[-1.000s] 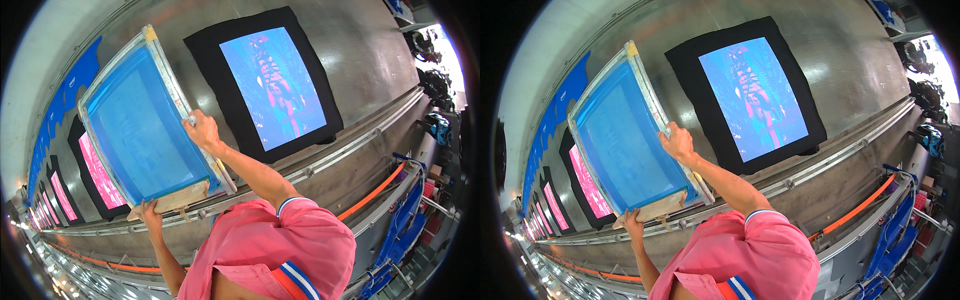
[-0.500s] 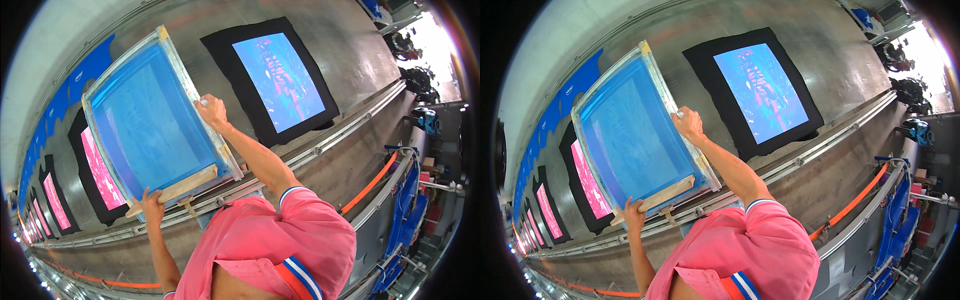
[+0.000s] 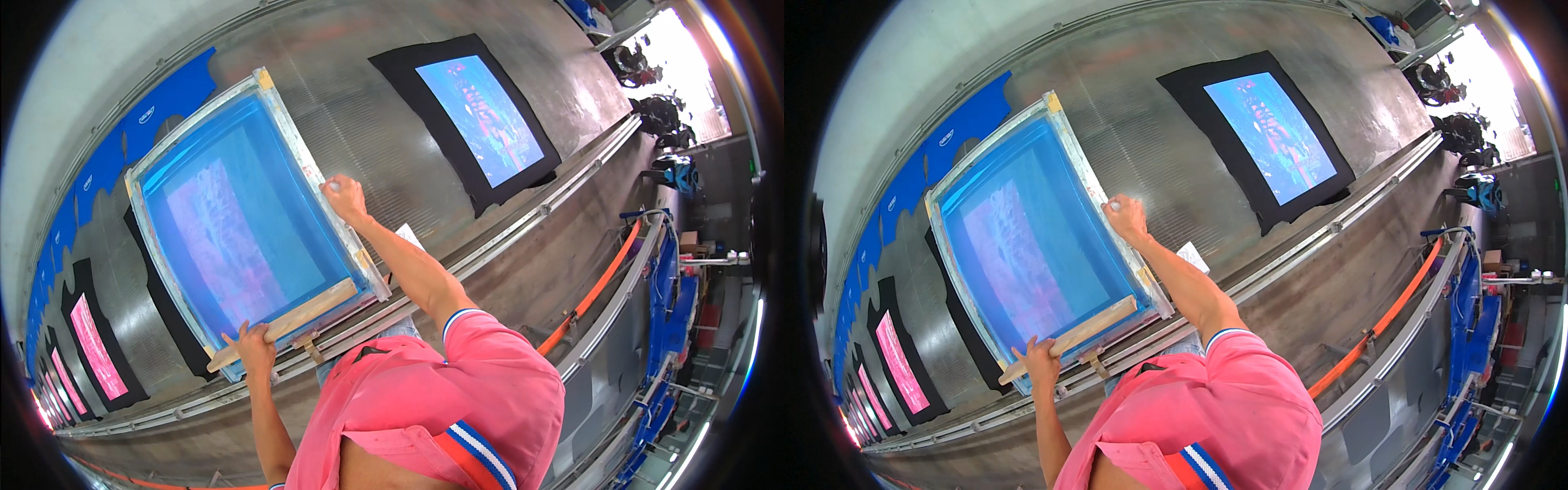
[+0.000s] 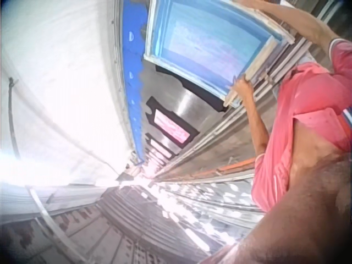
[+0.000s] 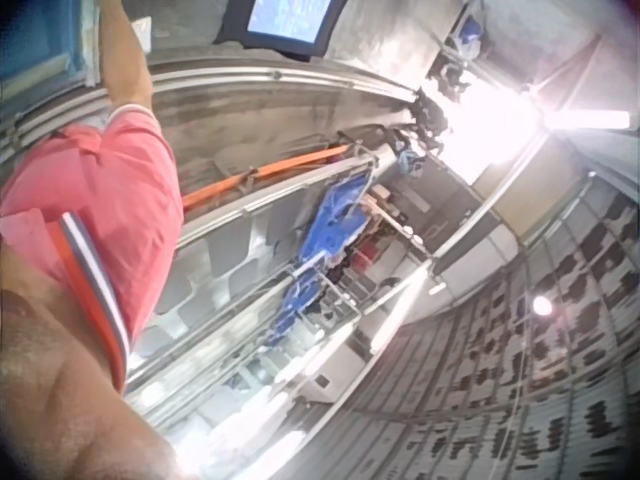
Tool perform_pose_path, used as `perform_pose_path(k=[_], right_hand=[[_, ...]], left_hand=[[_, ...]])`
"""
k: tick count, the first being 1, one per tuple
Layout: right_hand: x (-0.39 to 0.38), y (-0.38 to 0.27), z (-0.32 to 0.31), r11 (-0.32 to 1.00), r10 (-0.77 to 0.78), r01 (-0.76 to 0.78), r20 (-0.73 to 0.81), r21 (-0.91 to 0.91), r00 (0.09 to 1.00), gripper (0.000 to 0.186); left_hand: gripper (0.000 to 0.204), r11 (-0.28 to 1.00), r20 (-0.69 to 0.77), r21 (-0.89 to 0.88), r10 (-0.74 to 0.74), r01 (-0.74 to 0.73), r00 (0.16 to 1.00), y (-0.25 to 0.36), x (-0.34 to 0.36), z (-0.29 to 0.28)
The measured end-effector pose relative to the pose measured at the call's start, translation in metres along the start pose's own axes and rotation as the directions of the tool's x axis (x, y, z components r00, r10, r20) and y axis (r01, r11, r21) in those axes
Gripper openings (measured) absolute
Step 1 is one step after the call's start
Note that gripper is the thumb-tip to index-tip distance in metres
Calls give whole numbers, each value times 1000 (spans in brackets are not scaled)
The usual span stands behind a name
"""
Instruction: The person aligns a screen printing frame over a black t-shirt on a conveyor belt. They use a squeegee to pull blue ink across the screen mesh, transferring a design onto the fabric. The person repeats the squeegee stroke multiple times to ensure ink saturation and then lifts the frame to reveal the printed shirt.
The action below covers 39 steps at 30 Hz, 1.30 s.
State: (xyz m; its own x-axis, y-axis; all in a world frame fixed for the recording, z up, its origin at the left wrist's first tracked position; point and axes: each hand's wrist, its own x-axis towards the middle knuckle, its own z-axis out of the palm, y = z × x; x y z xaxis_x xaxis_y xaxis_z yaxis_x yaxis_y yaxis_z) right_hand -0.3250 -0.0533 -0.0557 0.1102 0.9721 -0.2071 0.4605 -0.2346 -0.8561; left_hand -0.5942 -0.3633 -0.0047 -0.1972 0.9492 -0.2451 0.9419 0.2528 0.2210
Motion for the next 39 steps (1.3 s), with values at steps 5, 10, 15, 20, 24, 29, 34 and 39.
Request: perform_pose_path(k=[5, 10, 15, 20, 24, 29, 34, 39], right_hand=[[-22, -11, 21, 999, 37, -38, 40, 7, 998, 32], [-33, -15, 29, 997, 67, -68, 52, 25, 996, 34], [-39, -22, 31, 997, 65, -69, 86, 46, 994, 35], [-43, -16, 49, 995, 76, -81, 86, 63, 993, 36], [-49, -21, 66, 996, 48, -54, 95, 64, 994, 36], [-52, -18, 78, 995, 64, -71, 88, 69, 994, 37], [-57, -27, 81, 991, 104, -113, 129, 68, 986, 39], [-56, -22, 86, 995, 91, -96, 102, 40, 991, 39]], left_hand=[[30, 1000, 21, 26, -12, 11, 1000, -23, -3, -13], [36, 998, -36, 67, -13, 16, 999, -28, -8, -10], [33, 998, -121, 67, -7, 15, 993, -29, -15, 4], [33, 995, -84, 18, -96, 97, 992, -38, -13, 1], [35, 993, -80, 53, -97, 102, 992, -52, -17, -4], [40, 997, -106, 34, -63, 67, 992, -45, -22, -3], [38, 997, -165, 44, -48, 56, 985, -52, -20, 15], [28, 998, -129, 27, -57, 61, 990, -48, -16, 8]])
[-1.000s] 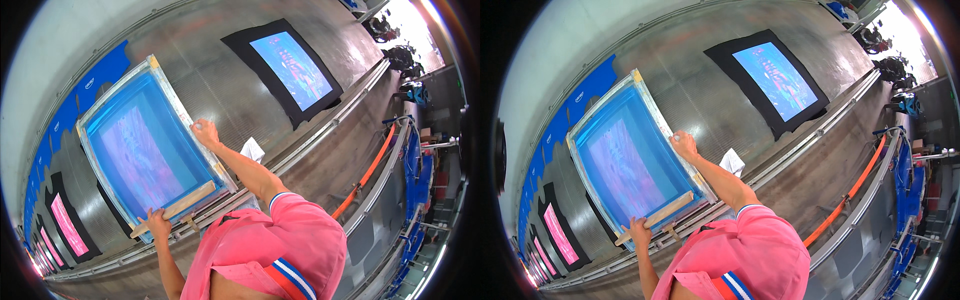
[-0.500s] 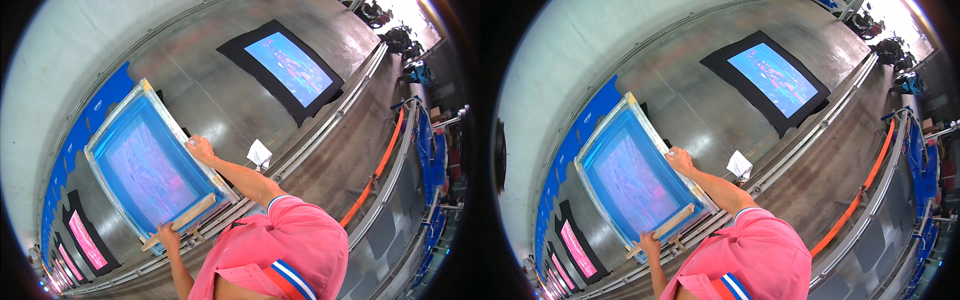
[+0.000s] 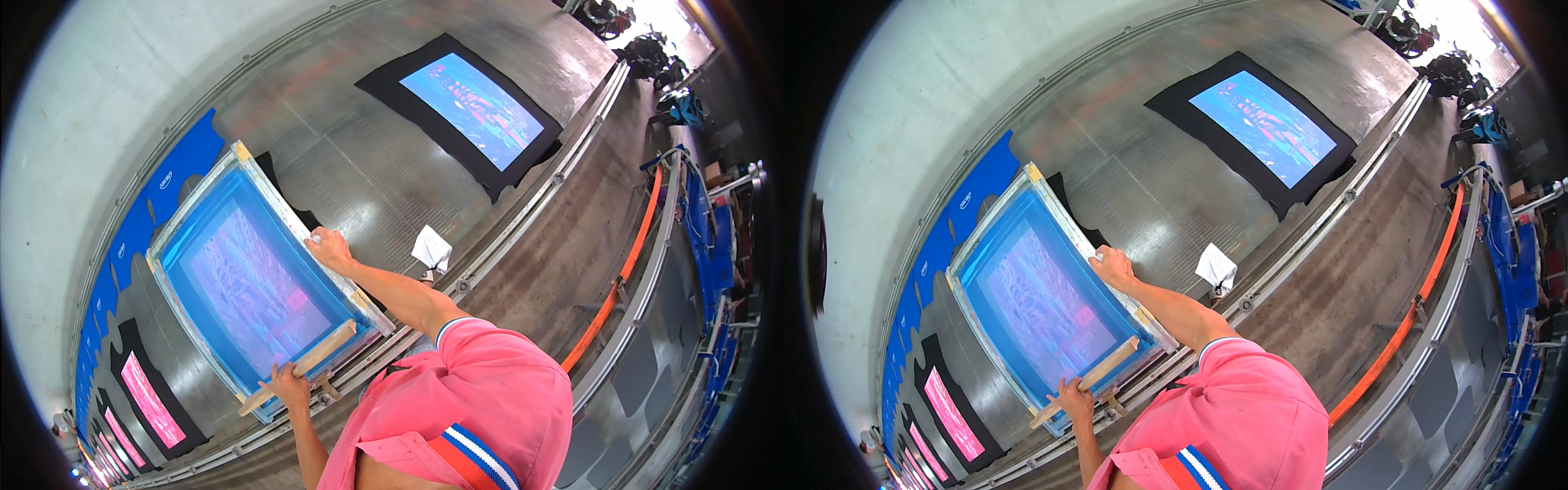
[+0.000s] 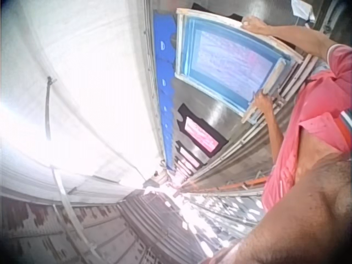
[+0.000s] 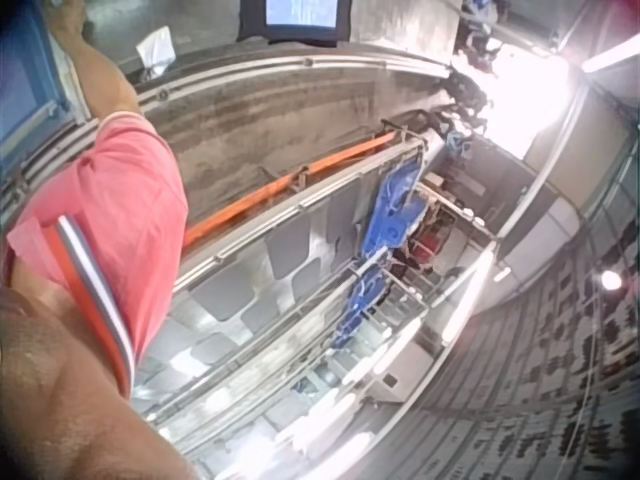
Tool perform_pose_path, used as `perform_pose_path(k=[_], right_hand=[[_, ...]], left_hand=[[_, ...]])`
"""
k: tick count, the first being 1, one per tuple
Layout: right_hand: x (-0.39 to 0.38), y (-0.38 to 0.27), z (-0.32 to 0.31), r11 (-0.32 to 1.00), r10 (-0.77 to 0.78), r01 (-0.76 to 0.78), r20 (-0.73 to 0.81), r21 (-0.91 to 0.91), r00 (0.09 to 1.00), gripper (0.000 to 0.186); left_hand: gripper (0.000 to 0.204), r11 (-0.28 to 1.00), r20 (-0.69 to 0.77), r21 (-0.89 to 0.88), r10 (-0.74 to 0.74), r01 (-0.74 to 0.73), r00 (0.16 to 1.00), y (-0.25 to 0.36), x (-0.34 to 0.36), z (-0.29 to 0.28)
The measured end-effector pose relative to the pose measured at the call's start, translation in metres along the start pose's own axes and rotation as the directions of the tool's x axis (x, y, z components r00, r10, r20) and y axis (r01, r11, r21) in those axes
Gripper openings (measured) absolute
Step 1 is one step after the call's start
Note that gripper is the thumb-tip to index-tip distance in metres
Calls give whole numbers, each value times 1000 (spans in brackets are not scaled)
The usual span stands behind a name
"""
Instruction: The person aligns a screen printing frame over a black t-shirt on a conveyor belt. They use a squeegee to pull blue ink across the screen mesh, transferring a design onto the fabric. The person repeats the squeegee stroke multiple times to ensure ink saturation and then lifts the frame to reveal the printed shirt.
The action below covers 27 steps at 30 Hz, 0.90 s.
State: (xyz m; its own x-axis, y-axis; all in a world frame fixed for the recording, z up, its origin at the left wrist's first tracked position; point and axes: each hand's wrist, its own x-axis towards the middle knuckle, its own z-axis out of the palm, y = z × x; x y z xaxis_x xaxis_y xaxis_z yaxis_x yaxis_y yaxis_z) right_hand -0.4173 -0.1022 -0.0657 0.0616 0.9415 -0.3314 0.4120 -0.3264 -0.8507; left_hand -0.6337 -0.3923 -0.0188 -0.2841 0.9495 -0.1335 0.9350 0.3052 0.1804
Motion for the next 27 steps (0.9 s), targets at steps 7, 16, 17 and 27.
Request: perform_pose_path(k=[7, 16, 17, 27], right_hand=[[15, 14, 15, 999, -19, 20, 19, -31, 1000, 35], [13, 28, 6, 998, 33, -30, 63, -55, 997, 22], [13, 26, 15, 999, 32, -30, 131, -20, 991, 24], [33, 65, -181, 834, -517, 506, -11, 221, 856, 17]], left_hand=[[22, 998, -23, 48, -32, 33, 999, -6, 8, 12], [21, 998, 133, 68, -23, 15, 991, -35, 21, 37], [21, 995, 155, 95, -54, 39, 986, -48, 16, 39], [42, 976, 256, 218, -46, -11, 966, 76, 35, 17]])
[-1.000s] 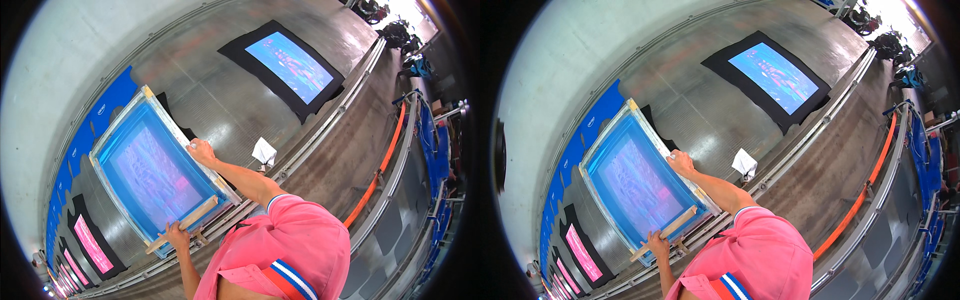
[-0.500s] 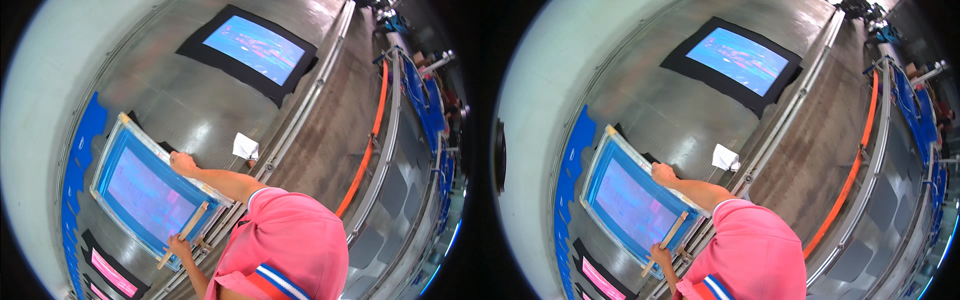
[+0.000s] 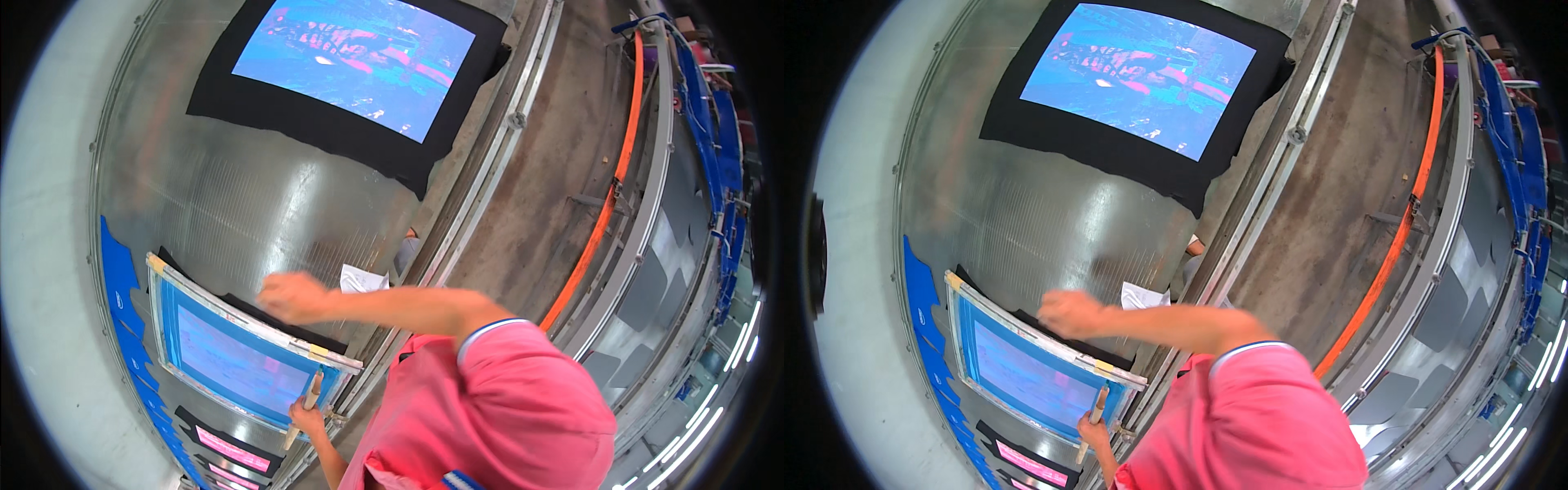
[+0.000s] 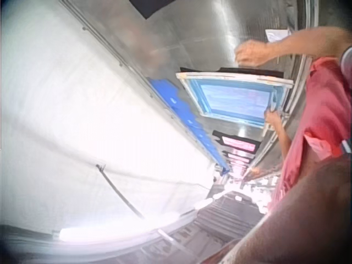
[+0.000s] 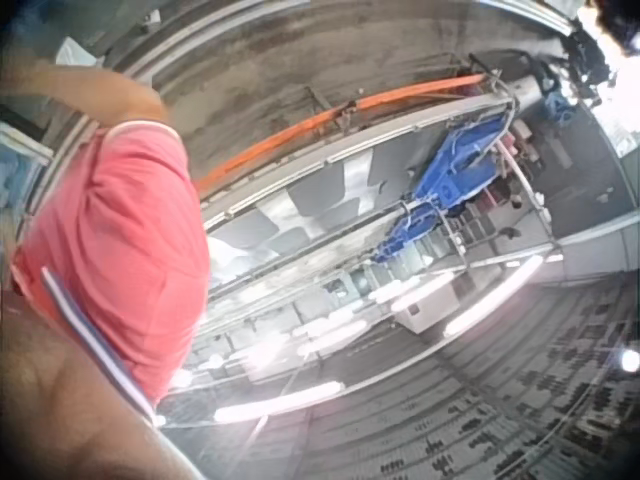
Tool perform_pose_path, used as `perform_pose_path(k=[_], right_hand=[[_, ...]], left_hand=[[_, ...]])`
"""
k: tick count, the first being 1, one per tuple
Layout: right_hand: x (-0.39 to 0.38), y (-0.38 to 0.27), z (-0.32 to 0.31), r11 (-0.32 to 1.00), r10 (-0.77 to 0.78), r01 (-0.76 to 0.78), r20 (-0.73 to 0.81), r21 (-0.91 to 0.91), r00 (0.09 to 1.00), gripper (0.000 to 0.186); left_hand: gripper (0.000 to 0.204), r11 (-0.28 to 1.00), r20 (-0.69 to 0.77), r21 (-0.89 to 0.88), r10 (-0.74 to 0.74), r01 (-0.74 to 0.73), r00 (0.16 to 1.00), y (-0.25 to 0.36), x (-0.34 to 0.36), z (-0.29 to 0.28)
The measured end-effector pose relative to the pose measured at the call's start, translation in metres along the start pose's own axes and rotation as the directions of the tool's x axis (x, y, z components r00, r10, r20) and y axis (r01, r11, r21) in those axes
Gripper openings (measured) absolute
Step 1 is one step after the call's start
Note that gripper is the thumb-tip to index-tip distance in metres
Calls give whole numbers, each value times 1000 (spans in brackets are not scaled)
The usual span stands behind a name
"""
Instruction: The person aligns a screen printing frame over a black t-shirt on a conveyor belt. They use a squeegee to pull blue ink across the screen mesh, transferring a design onto the fabric. The person repeats the squeegee stroke multiple times to ensure ink saturation and then lifts the frame to reveal the printed shirt.
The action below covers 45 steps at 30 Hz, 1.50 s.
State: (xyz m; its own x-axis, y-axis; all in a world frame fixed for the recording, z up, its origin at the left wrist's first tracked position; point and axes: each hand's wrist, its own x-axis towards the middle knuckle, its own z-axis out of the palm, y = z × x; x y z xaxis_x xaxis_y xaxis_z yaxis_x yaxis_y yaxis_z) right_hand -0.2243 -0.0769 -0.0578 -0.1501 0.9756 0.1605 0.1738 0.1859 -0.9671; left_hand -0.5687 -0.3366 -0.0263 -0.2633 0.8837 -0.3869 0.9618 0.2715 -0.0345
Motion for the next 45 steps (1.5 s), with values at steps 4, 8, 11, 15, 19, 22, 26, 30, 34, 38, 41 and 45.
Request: perform_pose_path(k=[4, 8, 11, 15, 19, 22, 26, 30, 34, 38, 41, 45], right_hand=[[-38, 71, -224, 851, -186, -66, -416, -522, 890, 4], [-105, 88, -364, 611, 17, -298, -364, -733, 931, 31], [-115, 107, -386, 563, 86, -286, -289, -775, 953, 32], [-115, 111, -386, 592, 96, -290, -291, -752, 952, 31], [-113, 106, -385, 599, 172, -313, -264, -737, 949, 29], [-108, 105, -384, 563, 213, -307, -224, -767, 951, 29], [-103, 105, -385, 504, 269, -318, -204, -803, 941, 28], [-102, 108, -386, 462, 306, -321, -191, -827, 933, 28], [-100, 109, -386, 437, 348, -332, -183, -836, 919, 28], [-93, 106, -385, 432, 379, -344, -178, -834, 908, 27], [-92, 106, -387, 431, 382, -334, -166, -838, 909, 26], [-90, 106, -386, 436, 386, -336, -164, -835, 908, 27]], left_hand=[[43, 999, 102, 1, -43, 43, 994, 38, 8, -15], [45, 999, 125, -34, -26, 30, 992, 60, 5, -25], [45, 997, 155, -75, -12, 24, 988, 78, 9, -19], [38, 995, 46, -88, -50, 53, 998, 78, 17, -19], [36, 992, 116, -35, -113, 118, 987, 86, 17, -29], [38, 985, 117, -11, -168, 170, 979, 87, 8, -25], [39, 974, 125, 12, -225, 225, 966, 87, 3, -20], [38, 986, 76, 7, -166, 166, 983, 86, 8, -14], [35, 992, 26, 43, -119, 118, 993, 85, 7, -14], [48, 992, 124, 24, -126, 124, 984, 78, 10, -13], [49, 973, 211, 98, -223, 207, 952, 86, 5, -13], [49, 979, 243, 119, -189, 164, 952, 70, 2, -15]])
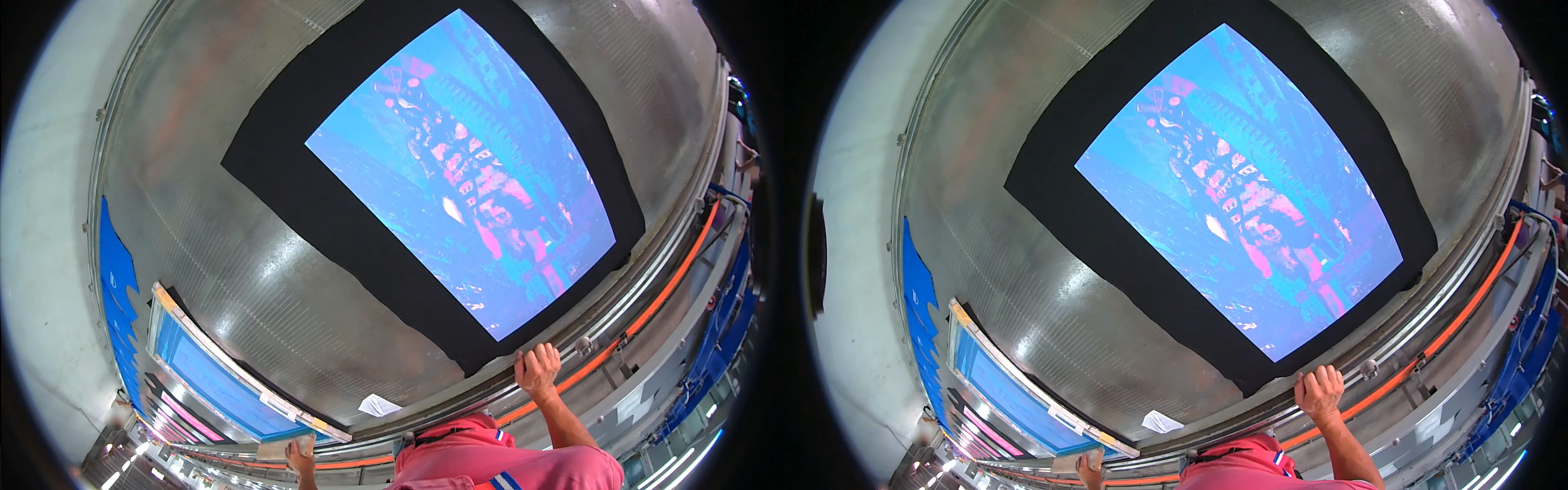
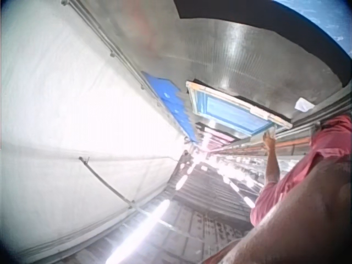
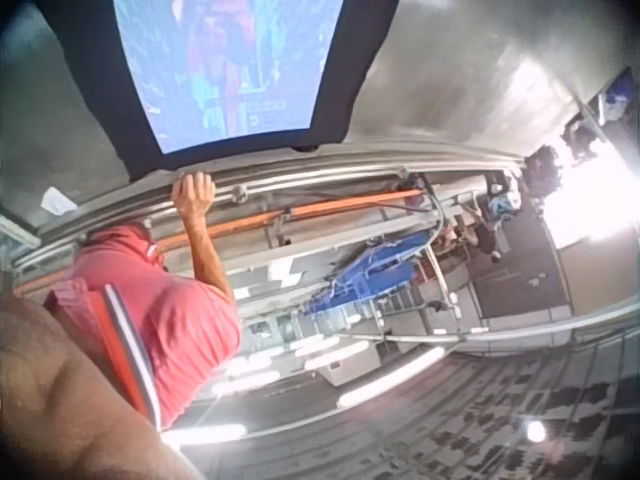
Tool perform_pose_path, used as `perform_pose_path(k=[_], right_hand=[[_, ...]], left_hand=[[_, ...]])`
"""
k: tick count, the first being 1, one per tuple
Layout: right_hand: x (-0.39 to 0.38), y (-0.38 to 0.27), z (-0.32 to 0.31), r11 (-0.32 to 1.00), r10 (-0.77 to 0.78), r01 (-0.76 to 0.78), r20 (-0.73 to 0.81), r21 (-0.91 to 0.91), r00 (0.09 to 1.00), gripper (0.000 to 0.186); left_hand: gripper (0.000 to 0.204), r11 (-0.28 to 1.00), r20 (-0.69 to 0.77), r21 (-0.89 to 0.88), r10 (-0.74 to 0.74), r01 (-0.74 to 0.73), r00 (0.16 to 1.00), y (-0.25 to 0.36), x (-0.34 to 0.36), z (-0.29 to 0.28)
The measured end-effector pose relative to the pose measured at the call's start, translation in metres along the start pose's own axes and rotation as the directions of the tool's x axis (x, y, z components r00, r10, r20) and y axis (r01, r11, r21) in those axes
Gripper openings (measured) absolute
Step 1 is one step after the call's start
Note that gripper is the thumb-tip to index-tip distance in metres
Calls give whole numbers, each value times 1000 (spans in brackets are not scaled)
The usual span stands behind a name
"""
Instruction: The person aligns a screen printing frame over a black t-shirt on a conveyor belt. They use a squeegee to pull blue ink across the screen mesh, transferring a design onto the fabric. The person repeats the squeegee stroke multiple times to ensure ink saturation and then lifts the frame to reveal the printed shirt.
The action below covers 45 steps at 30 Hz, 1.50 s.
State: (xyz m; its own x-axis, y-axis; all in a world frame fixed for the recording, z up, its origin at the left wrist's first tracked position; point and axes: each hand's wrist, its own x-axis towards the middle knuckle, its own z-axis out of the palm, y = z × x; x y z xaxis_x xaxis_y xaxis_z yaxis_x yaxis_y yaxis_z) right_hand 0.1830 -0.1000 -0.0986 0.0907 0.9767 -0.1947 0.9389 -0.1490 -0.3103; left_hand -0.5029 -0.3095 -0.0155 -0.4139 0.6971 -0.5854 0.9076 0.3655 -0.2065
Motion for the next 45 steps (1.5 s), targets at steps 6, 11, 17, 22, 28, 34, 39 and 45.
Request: perform_pose_path(k=[6, 11, 17, 22, 28, 34, 39, 45], right_hand=[[-1, 3, 2, 1000, -6, 6, 19, 20, 1000, 25], [1, 3, 2, 1000, 5, -5, 22, -1, 1000, 27], [0, 2, -1, 1000, 7, -7, 45, 5, 999, 24], [0, 3, 1, 1000, -4, 4, 33, -5, 999, 25], [-1, 1, 1, 1000, 9, -9, 28, 6, 1000, 25], [1, 2, 3, 1000, 1, 0, 45, -7, 999, 24], [2, 0, 0, 1000, -2, 2, 58, -3, 998, 25], [5, -1, 0, 1000, 16, -16, 9, 26, 1000, 28]], left_hand=[[50, 999, 33, 33, -32, 30, 999, -10, 0, 9], [51, 998, 44, -7, -68, 68, 997, -14, -7, 9], [48, 999, 69, 35, -35, 32, 997, -15, -2, 7], [48, 994, 70, 49, -97, 94, 993, -7, -6, 8], [50, 999, 20, 38, -6, 5, 1000, -16, -2, 9], [53, 1000, 44, -9, -23, 24, 999, -17, -6, 14], [52, 1000, 17, 23, 5, -5, 1000, -24, -3, 15], [50, 999, 6, -40, 12, -11, 1000, -23, -1, 18]])
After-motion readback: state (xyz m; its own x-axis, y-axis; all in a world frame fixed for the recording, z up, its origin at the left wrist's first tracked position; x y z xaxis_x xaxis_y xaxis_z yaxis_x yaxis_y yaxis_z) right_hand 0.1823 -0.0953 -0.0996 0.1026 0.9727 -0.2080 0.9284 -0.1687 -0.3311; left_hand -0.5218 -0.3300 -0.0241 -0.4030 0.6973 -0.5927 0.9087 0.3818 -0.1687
